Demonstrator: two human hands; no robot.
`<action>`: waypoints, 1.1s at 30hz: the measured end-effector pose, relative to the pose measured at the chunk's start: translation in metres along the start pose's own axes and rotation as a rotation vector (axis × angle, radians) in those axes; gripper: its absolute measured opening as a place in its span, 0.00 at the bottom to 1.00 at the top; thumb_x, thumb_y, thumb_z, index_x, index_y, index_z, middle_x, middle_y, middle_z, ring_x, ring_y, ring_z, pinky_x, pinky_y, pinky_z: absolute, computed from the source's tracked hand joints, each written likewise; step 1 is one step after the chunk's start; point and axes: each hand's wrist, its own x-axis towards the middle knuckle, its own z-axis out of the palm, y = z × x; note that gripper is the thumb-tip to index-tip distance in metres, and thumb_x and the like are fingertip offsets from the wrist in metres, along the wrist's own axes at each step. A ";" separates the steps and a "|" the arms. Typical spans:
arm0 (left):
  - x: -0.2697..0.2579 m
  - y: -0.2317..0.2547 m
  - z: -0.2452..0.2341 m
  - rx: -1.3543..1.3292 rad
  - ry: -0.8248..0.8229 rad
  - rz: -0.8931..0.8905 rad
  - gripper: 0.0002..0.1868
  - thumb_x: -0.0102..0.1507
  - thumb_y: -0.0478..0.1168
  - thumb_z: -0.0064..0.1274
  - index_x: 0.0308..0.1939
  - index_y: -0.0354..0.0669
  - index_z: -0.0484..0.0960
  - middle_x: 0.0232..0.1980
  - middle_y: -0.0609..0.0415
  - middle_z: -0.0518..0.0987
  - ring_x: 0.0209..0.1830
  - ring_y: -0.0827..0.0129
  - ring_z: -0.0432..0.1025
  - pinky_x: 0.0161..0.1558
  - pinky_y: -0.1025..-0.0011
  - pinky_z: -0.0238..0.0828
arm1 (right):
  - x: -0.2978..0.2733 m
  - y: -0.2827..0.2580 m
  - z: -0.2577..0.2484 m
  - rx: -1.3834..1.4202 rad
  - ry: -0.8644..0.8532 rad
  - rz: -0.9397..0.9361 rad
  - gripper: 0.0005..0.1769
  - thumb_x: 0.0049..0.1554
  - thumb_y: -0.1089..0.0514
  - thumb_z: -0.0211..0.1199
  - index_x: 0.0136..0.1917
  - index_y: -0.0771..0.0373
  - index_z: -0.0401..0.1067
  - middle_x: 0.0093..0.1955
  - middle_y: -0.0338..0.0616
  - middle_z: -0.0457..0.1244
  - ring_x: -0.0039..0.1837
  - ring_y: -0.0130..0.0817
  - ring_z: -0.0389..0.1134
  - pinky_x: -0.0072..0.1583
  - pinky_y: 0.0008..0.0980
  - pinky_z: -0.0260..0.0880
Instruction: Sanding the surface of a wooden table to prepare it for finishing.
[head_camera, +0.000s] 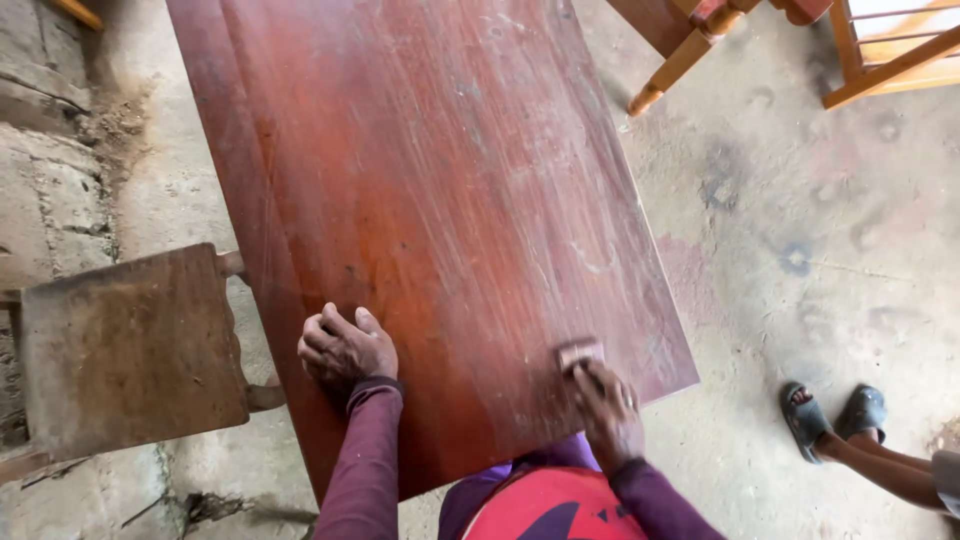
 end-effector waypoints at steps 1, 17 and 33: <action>-0.004 -0.003 -0.003 0.001 -0.004 0.000 0.22 0.65 0.48 0.60 0.59 0.43 0.75 0.61 0.45 0.71 0.61 0.47 0.65 0.59 0.46 0.65 | -0.011 -0.003 -0.005 -0.001 -0.004 0.001 0.25 0.58 0.55 0.63 0.69 0.52 0.70 0.71 0.45 0.61 0.71 0.48 0.64 0.69 0.48 0.65; 0.013 0.005 0.007 0.084 -0.065 -0.017 0.24 0.64 0.48 0.59 0.60 0.44 0.75 0.61 0.46 0.70 0.62 0.48 0.65 0.61 0.48 0.66 | 0.398 0.026 0.139 -0.134 -0.028 -0.193 0.31 0.61 0.50 0.61 0.77 0.50 0.64 0.76 0.49 0.58 0.66 0.54 0.63 0.60 0.62 0.61; 0.000 -0.003 -0.004 0.006 -0.026 -0.030 0.22 0.65 0.49 0.60 0.59 0.45 0.76 0.60 0.46 0.70 0.60 0.48 0.65 0.58 0.47 0.67 | 0.139 0.061 0.043 -0.022 -0.019 -0.251 0.33 0.61 0.59 0.58 0.79 0.51 0.62 0.80 0.45 0.57 0.80 0.43 0.58 0.72 0.48 0.59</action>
